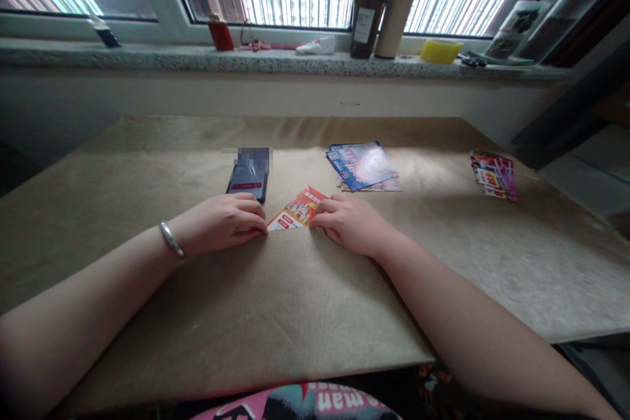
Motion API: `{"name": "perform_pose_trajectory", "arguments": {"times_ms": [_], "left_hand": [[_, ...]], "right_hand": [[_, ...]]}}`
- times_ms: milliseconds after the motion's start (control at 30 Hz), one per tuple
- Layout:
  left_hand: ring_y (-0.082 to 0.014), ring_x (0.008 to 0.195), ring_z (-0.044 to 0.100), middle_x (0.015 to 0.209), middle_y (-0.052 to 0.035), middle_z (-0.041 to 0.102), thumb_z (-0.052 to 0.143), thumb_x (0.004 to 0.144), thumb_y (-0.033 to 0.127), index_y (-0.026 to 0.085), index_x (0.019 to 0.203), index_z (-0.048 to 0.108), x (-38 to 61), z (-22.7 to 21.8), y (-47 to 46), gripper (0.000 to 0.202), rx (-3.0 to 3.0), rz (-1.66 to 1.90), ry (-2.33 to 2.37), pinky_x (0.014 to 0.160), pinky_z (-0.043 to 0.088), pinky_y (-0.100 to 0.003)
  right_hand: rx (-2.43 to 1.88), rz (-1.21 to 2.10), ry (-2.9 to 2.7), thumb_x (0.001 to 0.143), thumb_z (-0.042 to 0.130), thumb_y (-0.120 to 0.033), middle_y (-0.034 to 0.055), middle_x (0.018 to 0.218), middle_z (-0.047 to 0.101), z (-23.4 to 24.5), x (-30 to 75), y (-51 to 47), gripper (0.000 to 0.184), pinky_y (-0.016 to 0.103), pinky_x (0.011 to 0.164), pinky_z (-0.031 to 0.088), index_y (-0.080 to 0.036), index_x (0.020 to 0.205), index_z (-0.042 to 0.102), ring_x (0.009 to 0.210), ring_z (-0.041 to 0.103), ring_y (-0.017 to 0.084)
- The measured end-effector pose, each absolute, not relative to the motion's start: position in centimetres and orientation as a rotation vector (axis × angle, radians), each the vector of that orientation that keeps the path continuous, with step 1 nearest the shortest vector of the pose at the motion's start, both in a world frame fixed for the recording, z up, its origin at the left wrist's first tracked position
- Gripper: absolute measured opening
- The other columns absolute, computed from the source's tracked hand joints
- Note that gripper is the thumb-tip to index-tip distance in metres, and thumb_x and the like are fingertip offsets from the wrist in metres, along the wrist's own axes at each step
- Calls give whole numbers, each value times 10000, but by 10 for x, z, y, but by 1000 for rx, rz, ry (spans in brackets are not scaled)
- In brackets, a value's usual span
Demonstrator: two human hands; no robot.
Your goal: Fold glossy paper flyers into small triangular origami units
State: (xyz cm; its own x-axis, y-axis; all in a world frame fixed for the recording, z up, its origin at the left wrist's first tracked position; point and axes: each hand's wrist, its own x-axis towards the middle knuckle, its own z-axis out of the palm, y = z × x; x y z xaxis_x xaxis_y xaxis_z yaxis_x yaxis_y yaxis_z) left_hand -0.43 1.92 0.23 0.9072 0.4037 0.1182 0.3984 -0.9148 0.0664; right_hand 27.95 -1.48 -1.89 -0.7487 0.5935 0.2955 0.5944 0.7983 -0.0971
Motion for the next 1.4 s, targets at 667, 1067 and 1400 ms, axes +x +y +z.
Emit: {"name": "perform_pose_trajectory", "arguments": {"times_ms": [667,1067,1400], "left_hand": [[-110,752,573,823,9,667,528,884,262,268,846,708,-14,9,21,184,3008,169,605,672,410,-213],[-146,822,575,973,-44,640,448,888,224,214,998,643,0,4,10,224,3113,289,643,713,463,-250],[-169,930,561,1060,-59,633,441,908,188,211,1089,615,10,-3,5,252,3099,303,622,838,480,-305]], "right_hand": [[-909,-4,-2692,878,443,-147,63,984,662,-18,282,-15,273,302,746,440,-232,966,688,876,542,173],[-926,-100,-2697,862,451,-135,68,1026,658,-17,276,-18,263,307,754,448,-208,990,669,878,541,185],[-905,-102,-2714,875,462,-160,68,1021,647,-14,268,-19,264,308,743,442,-234,1023,668,921,546,195]]}}
